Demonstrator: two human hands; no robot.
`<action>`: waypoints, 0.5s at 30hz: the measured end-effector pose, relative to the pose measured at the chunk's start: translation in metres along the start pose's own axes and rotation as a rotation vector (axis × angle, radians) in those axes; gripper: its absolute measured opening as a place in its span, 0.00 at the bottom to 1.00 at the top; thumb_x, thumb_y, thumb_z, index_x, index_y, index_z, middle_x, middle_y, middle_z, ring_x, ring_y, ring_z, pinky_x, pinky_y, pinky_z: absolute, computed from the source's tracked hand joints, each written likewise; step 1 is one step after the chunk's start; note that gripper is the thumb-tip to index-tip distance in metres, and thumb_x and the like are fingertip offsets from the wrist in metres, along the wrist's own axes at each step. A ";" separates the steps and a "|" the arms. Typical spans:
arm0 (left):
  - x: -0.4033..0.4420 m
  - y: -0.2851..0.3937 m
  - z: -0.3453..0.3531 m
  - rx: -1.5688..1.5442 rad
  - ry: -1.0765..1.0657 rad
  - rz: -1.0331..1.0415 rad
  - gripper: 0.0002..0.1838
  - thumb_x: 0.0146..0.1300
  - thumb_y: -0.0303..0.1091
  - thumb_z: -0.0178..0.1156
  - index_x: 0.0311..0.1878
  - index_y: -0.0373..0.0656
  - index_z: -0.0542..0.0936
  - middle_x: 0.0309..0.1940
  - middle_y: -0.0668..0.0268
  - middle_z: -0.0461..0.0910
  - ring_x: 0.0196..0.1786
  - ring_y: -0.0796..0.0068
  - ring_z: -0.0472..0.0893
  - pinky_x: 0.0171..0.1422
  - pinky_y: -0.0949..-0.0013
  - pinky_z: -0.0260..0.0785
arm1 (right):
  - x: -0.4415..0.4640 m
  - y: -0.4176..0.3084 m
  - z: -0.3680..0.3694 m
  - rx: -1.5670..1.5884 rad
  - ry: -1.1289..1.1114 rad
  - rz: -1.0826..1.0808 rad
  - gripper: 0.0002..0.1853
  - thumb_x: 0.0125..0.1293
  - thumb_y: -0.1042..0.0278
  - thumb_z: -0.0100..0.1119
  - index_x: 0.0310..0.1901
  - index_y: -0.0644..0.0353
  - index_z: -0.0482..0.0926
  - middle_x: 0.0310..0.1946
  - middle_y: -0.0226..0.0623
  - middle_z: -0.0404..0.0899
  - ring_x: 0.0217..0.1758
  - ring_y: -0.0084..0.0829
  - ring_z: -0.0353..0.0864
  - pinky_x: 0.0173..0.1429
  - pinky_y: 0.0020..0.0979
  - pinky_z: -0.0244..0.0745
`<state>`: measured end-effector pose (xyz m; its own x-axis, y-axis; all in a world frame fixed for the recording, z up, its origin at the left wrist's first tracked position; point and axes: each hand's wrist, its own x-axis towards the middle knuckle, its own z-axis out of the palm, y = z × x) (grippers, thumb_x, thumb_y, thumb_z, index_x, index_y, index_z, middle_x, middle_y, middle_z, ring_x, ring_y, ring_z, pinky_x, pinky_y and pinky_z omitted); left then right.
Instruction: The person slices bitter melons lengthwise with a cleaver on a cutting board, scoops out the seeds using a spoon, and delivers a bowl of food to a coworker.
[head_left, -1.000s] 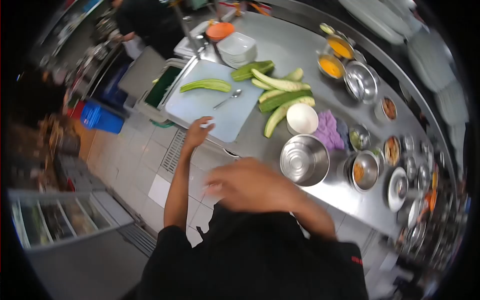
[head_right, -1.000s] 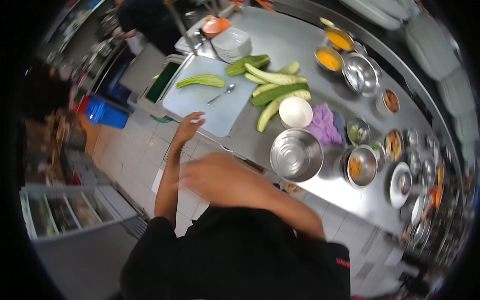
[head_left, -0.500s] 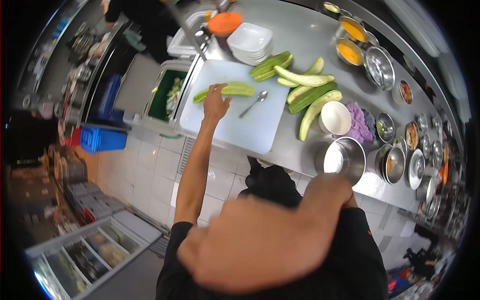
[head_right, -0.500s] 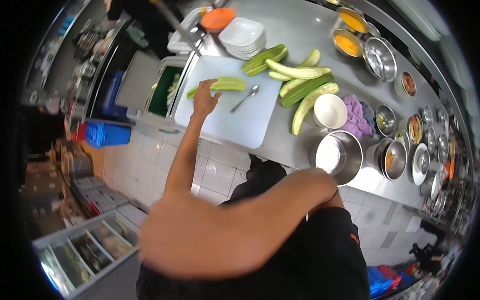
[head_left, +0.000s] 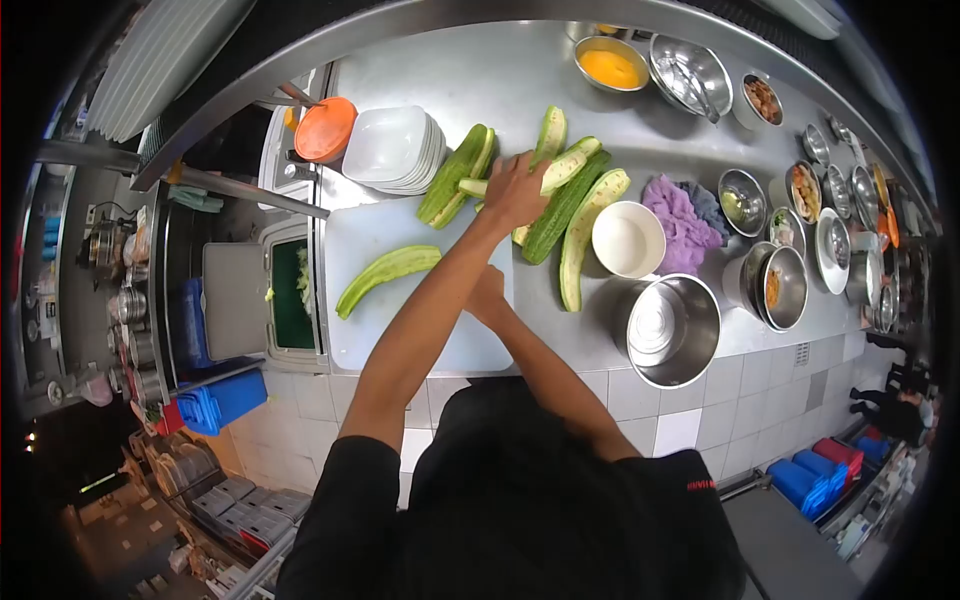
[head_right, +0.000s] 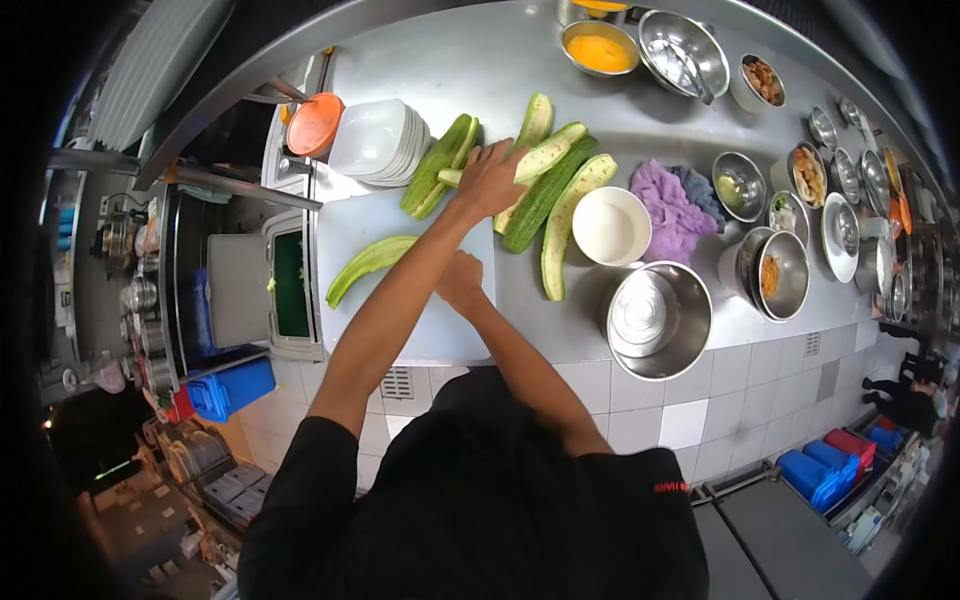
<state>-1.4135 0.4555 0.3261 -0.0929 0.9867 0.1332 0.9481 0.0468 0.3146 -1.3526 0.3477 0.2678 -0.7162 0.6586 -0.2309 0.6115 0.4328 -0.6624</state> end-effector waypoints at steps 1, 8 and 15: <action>0.000 -0.001 -0.001 -0.091 0.084 -0.028 0.28 0.58 0.38 0.63 0.63 0.47 0.72 0.61 0.55 0.70 0.64 0.56 0.69 0.70 0.52 0.55 | -0.005 -0.001 -0.003 0.014 0.029 -0.012 0.16 0.56 0.54 0.58 0.33 0.60 0.80 0.31 0.47 0.83 0.35 0.49 0.83 0.38 0.47 0.77; -0.163 -0.109 -0.038 -0.080 0.404 -0.287 0.21 0.54 0.32 0.63 0.53 0.43 0.75 0.45 0.54 0.76 0.49 0.49 0.75 0.56 0.53 0.66 | -0.032 0.026 0.002 0.009 0.131 0.202 0.13 0.54 0.59 0.57 0.27 0.63 0.78 0.22 0.53 0.80 0.27 0.51 0.81 0.36 0.49 0.78; -0.217 -0.140 -0.043 -0.063 -0.048 -0.156 0.30 0.51 0.41 0.66 0.58 0.44 0.72 0.45 0.57 0.74 0.47 0.53 0.78 0.49 0.54 0.72 | -0.085 0.044 -0.027 0.290 0.398 0.085 0.05 0.64 0.70 0.54 0.35 0.62 0.73 0.23 0.53 0.78 0.26 0.55 0.78 0.32 0.52 0.71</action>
<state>-1.5394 0.2283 0.2930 -0.2210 0.9747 0.0341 0.9023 0.1911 0.3865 -1.2561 0.3277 0.2773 -0.4493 0.8925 -0.0403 0.5032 0.2155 -0.8369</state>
